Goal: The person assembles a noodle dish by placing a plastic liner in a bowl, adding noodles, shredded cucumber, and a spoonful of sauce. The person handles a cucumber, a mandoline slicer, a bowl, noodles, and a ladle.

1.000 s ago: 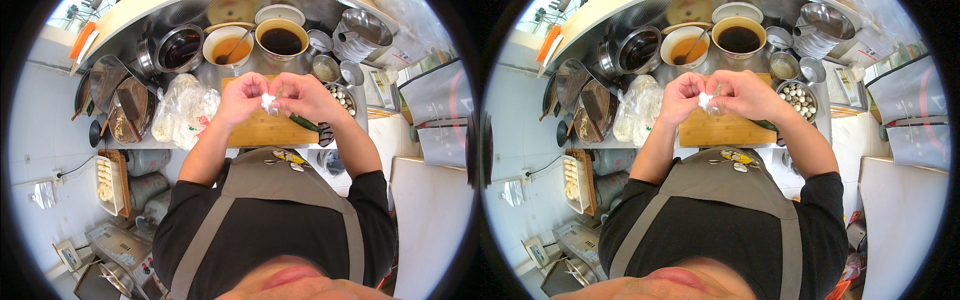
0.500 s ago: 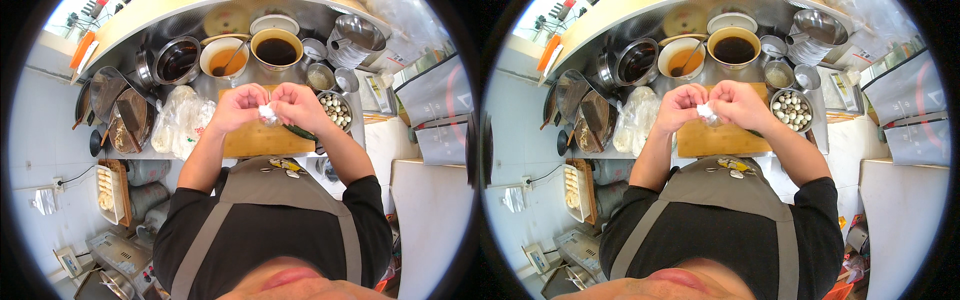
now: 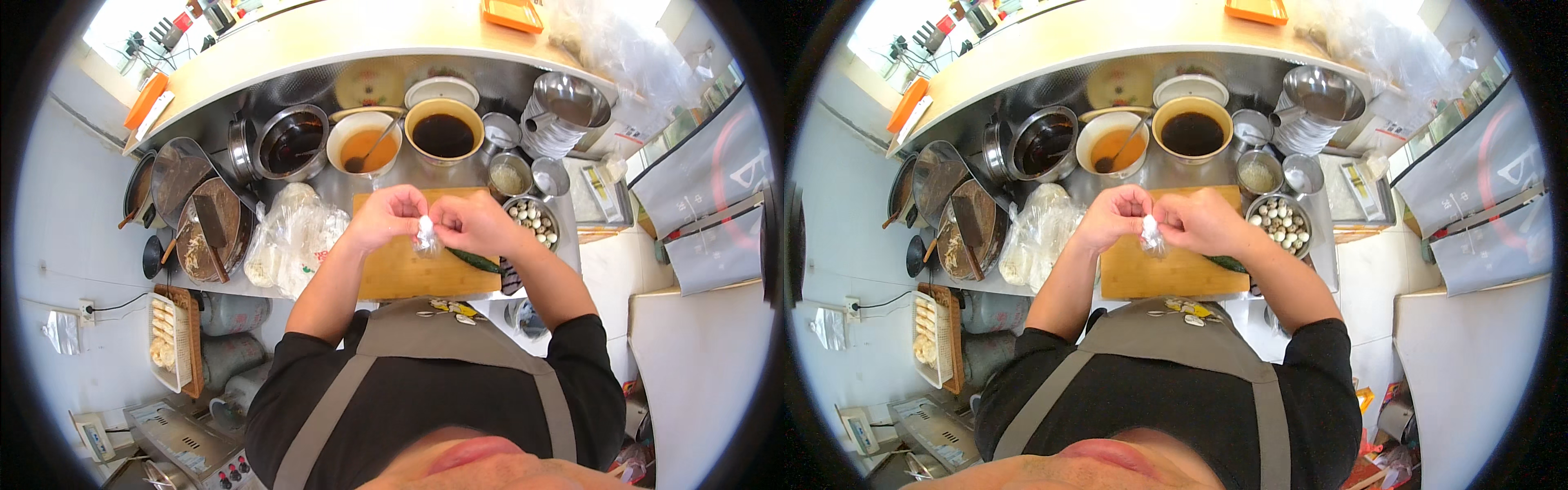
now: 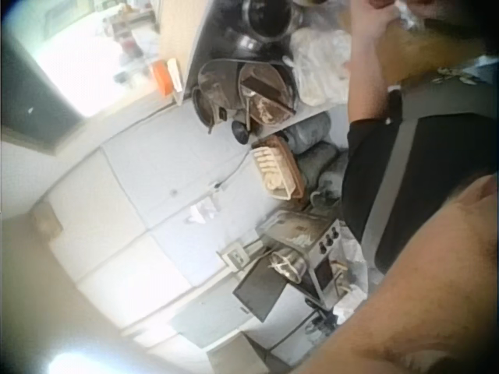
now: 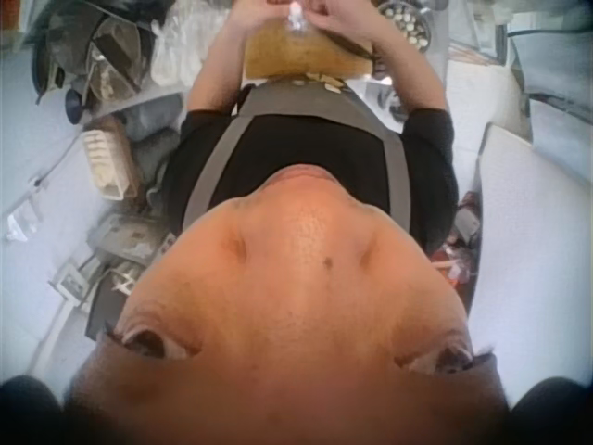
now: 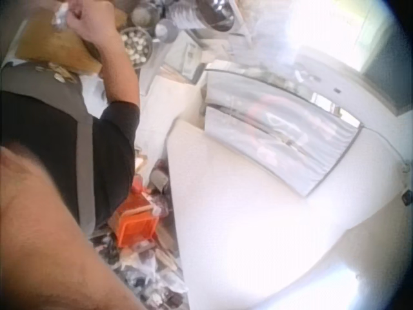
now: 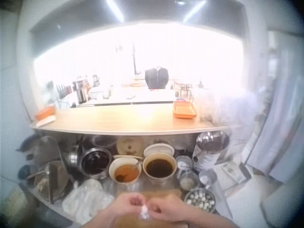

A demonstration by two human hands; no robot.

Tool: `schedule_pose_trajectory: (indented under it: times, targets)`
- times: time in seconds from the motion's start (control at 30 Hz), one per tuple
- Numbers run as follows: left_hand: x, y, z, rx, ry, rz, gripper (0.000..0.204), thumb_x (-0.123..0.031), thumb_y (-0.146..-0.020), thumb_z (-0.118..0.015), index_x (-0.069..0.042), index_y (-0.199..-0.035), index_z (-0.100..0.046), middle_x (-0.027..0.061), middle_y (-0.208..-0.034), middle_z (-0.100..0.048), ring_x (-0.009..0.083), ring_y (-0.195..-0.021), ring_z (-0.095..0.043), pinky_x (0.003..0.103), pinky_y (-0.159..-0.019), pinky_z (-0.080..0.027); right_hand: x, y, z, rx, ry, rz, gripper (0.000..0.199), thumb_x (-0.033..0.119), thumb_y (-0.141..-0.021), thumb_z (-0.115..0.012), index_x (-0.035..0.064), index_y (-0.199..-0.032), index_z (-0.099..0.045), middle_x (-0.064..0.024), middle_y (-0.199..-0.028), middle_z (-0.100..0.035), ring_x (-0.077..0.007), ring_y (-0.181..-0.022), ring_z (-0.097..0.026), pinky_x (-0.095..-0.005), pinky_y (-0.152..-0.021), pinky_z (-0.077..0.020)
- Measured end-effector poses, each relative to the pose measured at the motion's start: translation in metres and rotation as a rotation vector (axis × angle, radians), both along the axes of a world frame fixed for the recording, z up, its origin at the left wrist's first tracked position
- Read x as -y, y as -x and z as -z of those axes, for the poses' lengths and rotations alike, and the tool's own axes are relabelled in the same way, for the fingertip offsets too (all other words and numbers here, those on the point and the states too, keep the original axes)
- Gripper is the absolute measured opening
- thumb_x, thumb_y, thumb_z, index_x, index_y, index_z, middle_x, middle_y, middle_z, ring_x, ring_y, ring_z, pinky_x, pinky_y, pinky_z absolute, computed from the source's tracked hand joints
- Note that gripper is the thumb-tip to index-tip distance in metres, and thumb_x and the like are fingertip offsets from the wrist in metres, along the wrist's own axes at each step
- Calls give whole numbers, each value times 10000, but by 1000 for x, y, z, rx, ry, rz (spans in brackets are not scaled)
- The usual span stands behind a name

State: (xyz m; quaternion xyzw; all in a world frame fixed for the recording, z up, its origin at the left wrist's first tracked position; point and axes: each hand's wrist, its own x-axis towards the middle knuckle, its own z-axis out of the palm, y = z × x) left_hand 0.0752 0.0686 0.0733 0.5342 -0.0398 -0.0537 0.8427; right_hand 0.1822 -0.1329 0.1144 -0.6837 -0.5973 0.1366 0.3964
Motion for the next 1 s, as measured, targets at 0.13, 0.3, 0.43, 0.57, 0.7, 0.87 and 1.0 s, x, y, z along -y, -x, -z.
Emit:
schedule_pose_trajectory:
  times: [0.13, 0.3, 0.43, 0.57, 0.7, 0.87, 1.0]
  targets:
    - [3, -1, 3, 244, 11, -53, 180, 6, -837, -749, -20, -958, -618, 46, -957, -674, 132, -841, -659, 278, -727, -545, -9, 9, 11, -638, -82, 211, 89, 88, -875, -671, 29, -885, -604, -21, -621, -585, -87, -528, -555, -262, -473, -402]
    - [2, -2, 4, 35, -55, -169, 159, 20, -829, -722, -16, -943, -618, 62, -936, -670, 129, -790, -641, 262, -722, -535, -10, 9, 11, -876, -56, 210, 88, 82, -884, -662, 38, -926, -598, -15, -676, -599, -65, -565, -555, -219, -482, -393]
    - [2, -2, 2, 24, -87, -100, 165, 9, -830, -729, -25, -946, -616, 54, -932, -677, 122, -783, -636, 253, -700, -527, -3, -1, 3, -11, -4, 104, 149, 110, -883, -667, 37, -994, -600, -23, -676, -597, -68, -592, -563, -226, -505, -405]
    - [6, -3, 6, 267, 14, -131, 173, 1, -824, -737, -38, -943, -618, 53, -984, -660, 129, -849, -626, 271, -757, -521, -6, -1, 4, -970, 5, 252, 160, 123, -892, -664, 17, -990, -596, -15, -682, -595, -75, -599, -566, -243, -521, -429]
    - [4, 1, 13, 173, -10, -184, 176, 1, -821, -737, -45, -943, -619, 60, -1014, -647, 137, -899, -623, 290, -818, -512, -11, 8, 10, -831, -61, 159, 127, 112, -916, -633, 11, -989, -606, -6, -728, -607, -58, -627, -552, -221, -529, -415]
    - [-1, 5, 17, 145, 0, -165, 211, -3, -821, -737, -39, -996, -627, 67, -1047, -644, 146, -970, -618, 302, -872, -499, -8, 7, 7, -626, -26, 179, 102, 101, -938, -612, 4, -969, -622, 3, -776, -615, -40, -668, -543, -199, -571, -417]
    - [5, 5, 18, 250, -171, -302, 348, -18, -802, -748, -22, -1131, -637, 77, -1201, -613, 171, -1122, -586, 323, -936, -490, -11, 6, 7, -819, 33, 294, 136, 121, -948, -621, -12, -978, -630, -1, -788, -627, -42, -687, -551, -215, -608, -443]
